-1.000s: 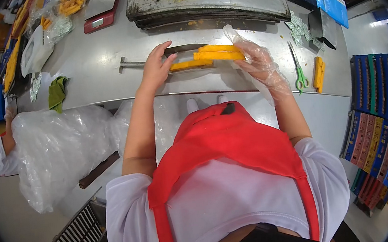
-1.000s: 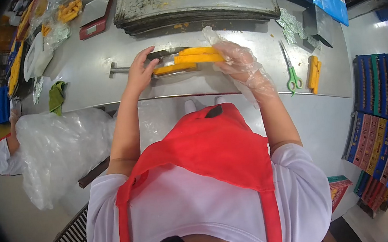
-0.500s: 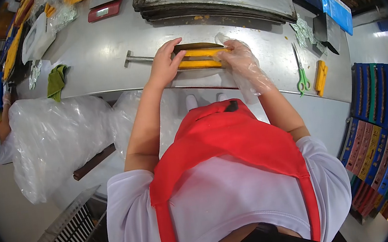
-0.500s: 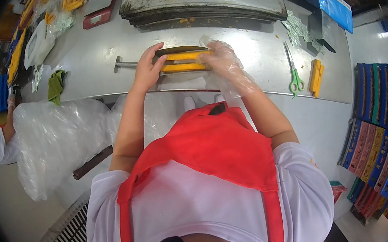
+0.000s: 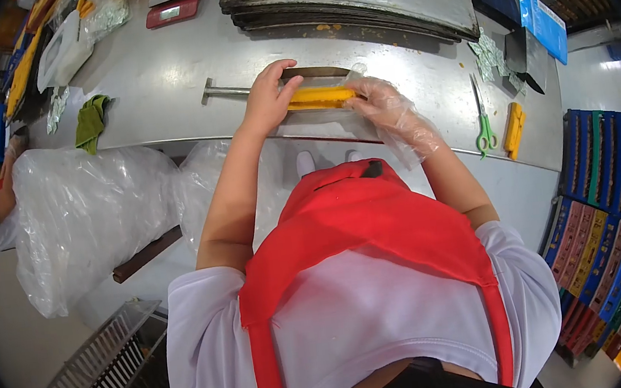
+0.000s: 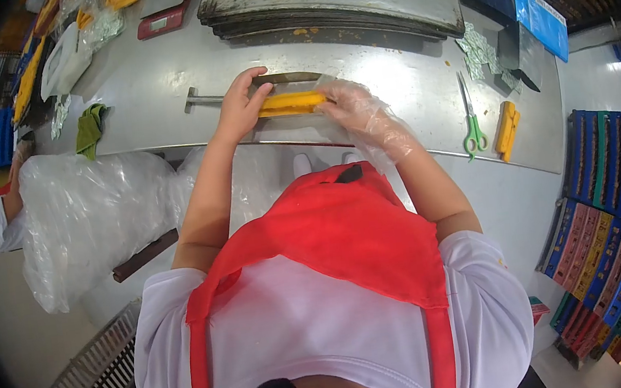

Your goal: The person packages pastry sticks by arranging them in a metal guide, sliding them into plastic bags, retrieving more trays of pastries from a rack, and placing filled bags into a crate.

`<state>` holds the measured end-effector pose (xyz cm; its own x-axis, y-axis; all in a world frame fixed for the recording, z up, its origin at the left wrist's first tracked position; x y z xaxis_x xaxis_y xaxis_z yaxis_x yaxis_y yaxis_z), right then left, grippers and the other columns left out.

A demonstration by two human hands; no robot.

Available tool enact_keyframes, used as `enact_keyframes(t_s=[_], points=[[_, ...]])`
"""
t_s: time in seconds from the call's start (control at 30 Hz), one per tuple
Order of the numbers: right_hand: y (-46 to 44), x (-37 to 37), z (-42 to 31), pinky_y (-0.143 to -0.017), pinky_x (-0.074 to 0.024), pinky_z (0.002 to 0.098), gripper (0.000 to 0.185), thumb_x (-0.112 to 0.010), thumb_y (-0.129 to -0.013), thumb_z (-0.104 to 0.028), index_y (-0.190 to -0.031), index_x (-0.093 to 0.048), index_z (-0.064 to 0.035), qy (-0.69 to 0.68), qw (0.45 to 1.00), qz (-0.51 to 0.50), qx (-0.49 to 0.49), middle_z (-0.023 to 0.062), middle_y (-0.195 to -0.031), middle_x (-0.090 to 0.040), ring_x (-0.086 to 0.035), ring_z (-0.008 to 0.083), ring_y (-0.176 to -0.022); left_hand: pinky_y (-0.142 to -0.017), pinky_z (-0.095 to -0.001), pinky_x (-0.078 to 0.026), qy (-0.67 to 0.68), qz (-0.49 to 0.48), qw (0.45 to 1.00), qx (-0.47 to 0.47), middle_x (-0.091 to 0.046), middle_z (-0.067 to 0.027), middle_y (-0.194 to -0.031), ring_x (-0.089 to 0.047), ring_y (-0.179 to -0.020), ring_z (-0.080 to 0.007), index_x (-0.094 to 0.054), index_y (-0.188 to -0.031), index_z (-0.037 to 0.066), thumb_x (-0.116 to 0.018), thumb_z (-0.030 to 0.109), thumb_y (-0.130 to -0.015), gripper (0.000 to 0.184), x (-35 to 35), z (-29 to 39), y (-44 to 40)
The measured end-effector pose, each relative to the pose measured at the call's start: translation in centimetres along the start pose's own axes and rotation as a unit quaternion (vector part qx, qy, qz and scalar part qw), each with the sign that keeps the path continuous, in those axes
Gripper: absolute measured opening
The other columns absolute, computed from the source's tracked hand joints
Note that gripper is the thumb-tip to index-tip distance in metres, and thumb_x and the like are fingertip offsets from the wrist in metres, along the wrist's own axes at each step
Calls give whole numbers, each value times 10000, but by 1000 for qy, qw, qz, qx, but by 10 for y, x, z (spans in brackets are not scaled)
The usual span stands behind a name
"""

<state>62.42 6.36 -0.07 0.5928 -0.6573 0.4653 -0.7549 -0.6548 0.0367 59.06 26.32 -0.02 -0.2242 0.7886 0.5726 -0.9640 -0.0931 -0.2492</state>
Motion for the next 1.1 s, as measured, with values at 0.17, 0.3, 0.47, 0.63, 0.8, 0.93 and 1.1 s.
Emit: enact_keyframes(t_s=[0.17, 0.3, 0.47, 0.63, 0.8, 0.93, 1.1], points=[[-3, 5, 9, -783, -416, 377, 322, -504, -851, -277, -1001, -578, -2, 6, 996, 1, -94, 191, -962, -574, -554, 313, -890, -790, -338, -437, 6, -8, 1000, 19, -577, -132, -1053, -541, -981, -289, -546, -1067, 43, -570, 211, -825, 296, 0, -1, 0], [-3, 12, -3, -809, -417, 368, 330, -515, -848, -273, -997, -573, 17, 76, 995, 46, -53, 186, -957, -579, -553, 307, -885, -827, -339, -425, 12, -5, 1000, 8, -571, -134, -1070, -531, -998, -292, -543, -1077, 40, -564, 221, -830, 307, 0, -2, 0], [-4, 17, 43, -755, -469, 344, 341, -516, -844, -264, -998, -571, 35, -136, 973, 79, -171, 157, -990, -595, -591, 279, -808, -871, -347, -405, 10, -5, 1000, -6, -565, -139, -1086, -520, -1021, -296, -540, -1080, 38, -563, 227, -828, 316, -1, -2, 1], [-9, 18, 55, -608, -475, 289, 314, -565, -820, -251, -950, -588, 34, -14, 971, 124, -203, 93, -842, -611, -604, 165, -713, -869, -351, -406, -17, -6, 1000, -3, -564, -145, -1084, -520, -1017, -307, -540, -1080, 38, -568, 225, -822, 320, -2, -1, 0], [7, 17, 37, -603, -453, 219, 352, -627, -794, -200, -1036, -538, 39, -167, 950, 125, -231, 97, -904, -591, -560, 99, -742, -860, -355, -412, -13, -2, 1000, 1, -566, -155, -1073, -525, -1004, -315, -545, -1064, 31, -571, 224, -820, 313, -2, -1, 0], [8, 6, 41, -659, -463, 238, 369, -646, -760, -159, -1052, -543, 43, -185, 961, 72, -195, 110, -947, -590, -564, 120, -775, -849, -365, -417, -20, -7, 1000, 18, -569, -160, -1064, -530, -992, -320, -550, -1049, 23, -569, 223, -819, 305, -3, -1, -1], [-4, -1, 44, -752, -448, 252, 373, -621, -755, -111, -1092, -544, 29, -24, 980, 104, -169, 100, -935, -602, -563, 145, -838, -835, -371, -422, -18, 2, 1000, -4, -572, -168, -1046, -533, -977, -326, -549, -1041, 14, -565, 212, -820, 297, -4, 2, 0]])
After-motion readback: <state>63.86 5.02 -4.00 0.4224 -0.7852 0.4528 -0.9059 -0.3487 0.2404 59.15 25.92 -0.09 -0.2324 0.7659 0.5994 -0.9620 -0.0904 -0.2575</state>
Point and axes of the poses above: each hand's wrist, its own y-axis away from the middle knuckle, its own x-axis out of the back of the hand, z = x × y, the point moved 6 cm from there along -y, towards the middle knuckle
